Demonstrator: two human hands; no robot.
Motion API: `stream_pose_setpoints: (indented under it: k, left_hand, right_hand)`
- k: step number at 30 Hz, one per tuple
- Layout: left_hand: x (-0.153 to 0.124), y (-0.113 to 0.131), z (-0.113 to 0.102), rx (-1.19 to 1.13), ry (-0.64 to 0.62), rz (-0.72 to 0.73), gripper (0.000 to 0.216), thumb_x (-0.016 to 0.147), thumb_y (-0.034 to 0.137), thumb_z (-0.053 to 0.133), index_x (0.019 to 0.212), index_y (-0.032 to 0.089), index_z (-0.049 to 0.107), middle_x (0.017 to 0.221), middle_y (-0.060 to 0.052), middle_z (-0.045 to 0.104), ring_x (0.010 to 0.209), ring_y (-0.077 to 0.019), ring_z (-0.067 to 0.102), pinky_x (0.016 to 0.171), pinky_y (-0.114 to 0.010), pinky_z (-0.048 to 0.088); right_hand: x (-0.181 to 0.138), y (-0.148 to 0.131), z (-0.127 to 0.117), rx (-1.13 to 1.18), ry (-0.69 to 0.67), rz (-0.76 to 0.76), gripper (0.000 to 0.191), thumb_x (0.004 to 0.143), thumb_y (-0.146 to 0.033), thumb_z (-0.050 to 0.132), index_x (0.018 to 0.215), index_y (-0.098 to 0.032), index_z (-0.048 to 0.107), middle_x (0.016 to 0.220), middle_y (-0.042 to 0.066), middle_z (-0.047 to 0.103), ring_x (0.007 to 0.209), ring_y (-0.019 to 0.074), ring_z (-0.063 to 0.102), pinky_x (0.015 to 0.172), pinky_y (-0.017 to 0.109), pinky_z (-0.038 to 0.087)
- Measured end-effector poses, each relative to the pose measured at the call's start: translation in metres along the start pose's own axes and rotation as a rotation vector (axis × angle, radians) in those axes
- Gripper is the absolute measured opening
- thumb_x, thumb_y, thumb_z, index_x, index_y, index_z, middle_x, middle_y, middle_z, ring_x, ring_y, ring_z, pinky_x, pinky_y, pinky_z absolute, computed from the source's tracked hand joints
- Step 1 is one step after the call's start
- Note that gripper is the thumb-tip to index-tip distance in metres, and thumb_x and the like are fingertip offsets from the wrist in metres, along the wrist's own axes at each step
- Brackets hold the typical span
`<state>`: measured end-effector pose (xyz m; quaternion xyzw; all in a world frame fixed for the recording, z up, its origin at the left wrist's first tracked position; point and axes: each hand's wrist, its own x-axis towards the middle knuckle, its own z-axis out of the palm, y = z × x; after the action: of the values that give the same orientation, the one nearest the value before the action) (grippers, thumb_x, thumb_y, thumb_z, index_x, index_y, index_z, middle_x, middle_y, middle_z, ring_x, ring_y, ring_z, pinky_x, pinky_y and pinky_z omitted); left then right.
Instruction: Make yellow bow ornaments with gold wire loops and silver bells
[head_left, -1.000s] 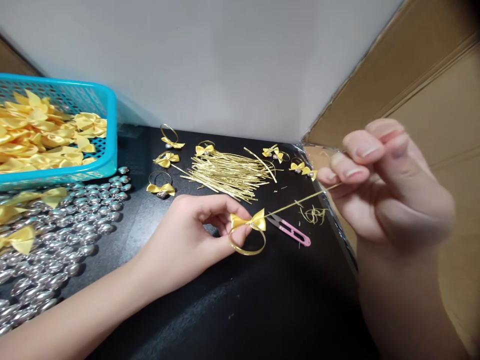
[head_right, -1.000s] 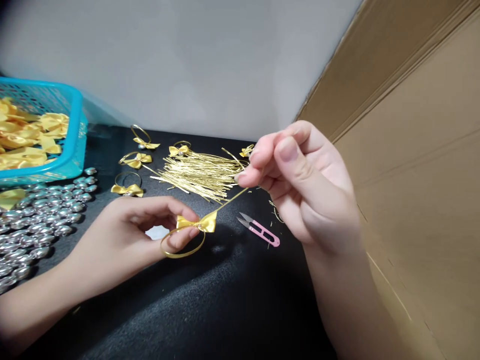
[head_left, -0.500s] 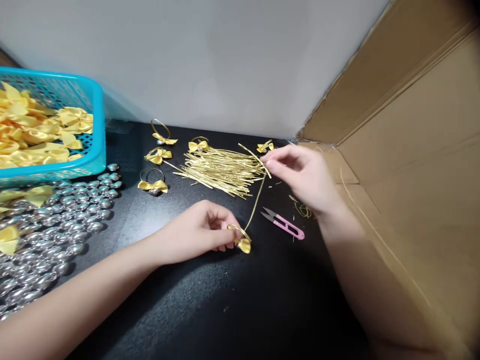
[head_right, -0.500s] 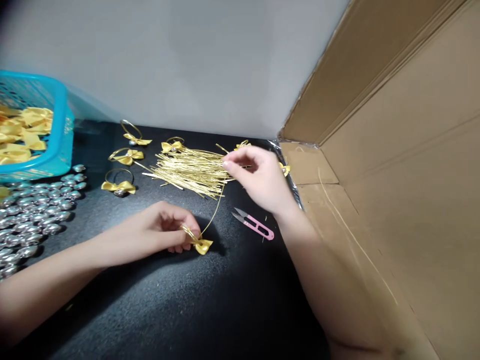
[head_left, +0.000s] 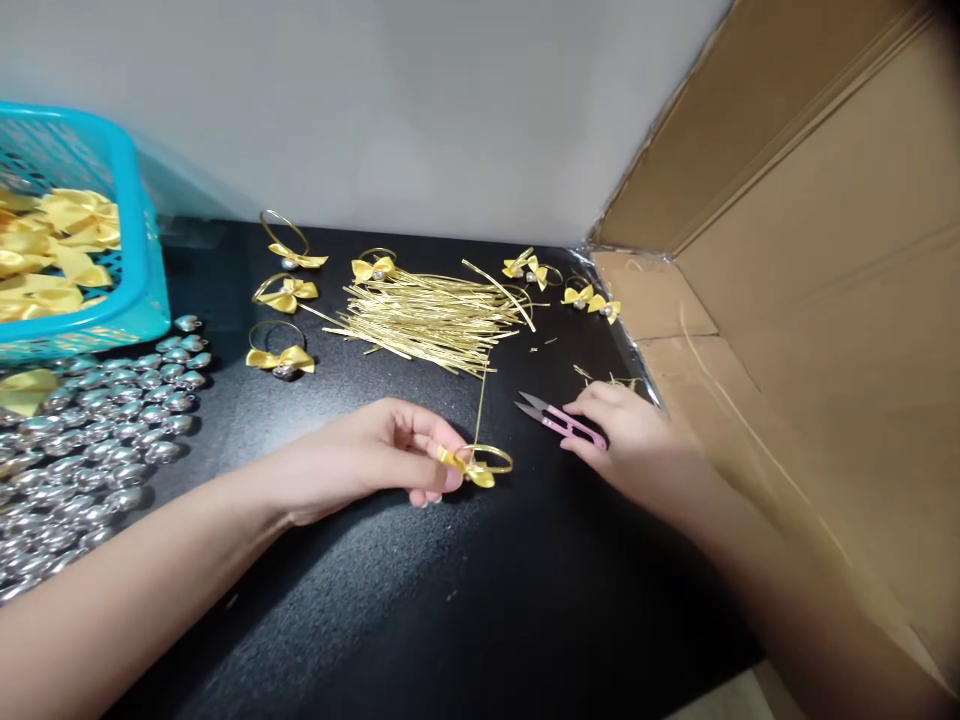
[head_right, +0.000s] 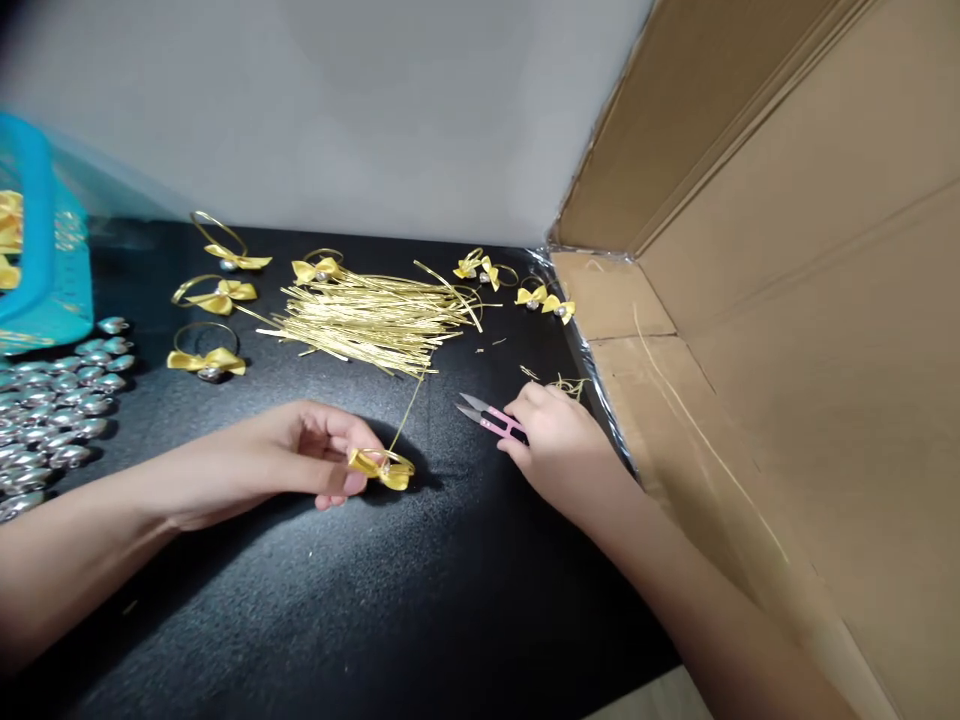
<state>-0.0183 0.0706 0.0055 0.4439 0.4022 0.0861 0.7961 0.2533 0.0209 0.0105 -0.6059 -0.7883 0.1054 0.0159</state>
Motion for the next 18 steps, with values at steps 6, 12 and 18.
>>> stream_pose_setpoints:
  k: [6,12,18]
  left_hand:
    - [-0.003,-0.009,0.000,-0.026,0.019,0.057,0.012,0.074,0.022,0.078,0.083,0.014,0.078,0.069,0.000,0.070,0.057,-0.0054,0.057,0.056,-0.014,0.047]
    - [0.000,-0.011,0.001,-0.081,0.067,0.104,0.010,0.075,0.018,0.078,0.082,0.013,0.073,0.066,0.001,0.069,0.056,-0.0054,0.057,0.055,-0.014,0.046]
    - [0.003,-0.011,-0.001,-0.144,0.059,0.128,0.013,0.077,0.012,0.075,0.073,0.014,0.062,0.062,0.004,0.068,0.054,-0.0038,0.058,0.054,-0.012,0.046]
  right_hand:
    - [-0.005,-0.001,0.019,-0.093,0.206,-0.131,0.026,0.098,-0.018,0.042,0.086,-0.014,0.065,0.090,0.013,0.070,0.087,0.0268,0.065,0.084,0.041,0.049]
    - [-0.006,-0.018,0.004,0.672,0.029,0.063,0.022,0.103,-0.030,0.037,0.091,-0.021,0.053,0.072,-0.001,0.065,0.058,0.0118,0.058,0.066,0.026,0.048]
    - [0.006,-0.031,0.004,0.793,-0.161,-0.048,0.039,0.103,-0.036,0.034,0.090,-0.019,0.066,0.077,-0.001,0.064,0.071,0.0121,0.058,0.067,0.024,0.040]
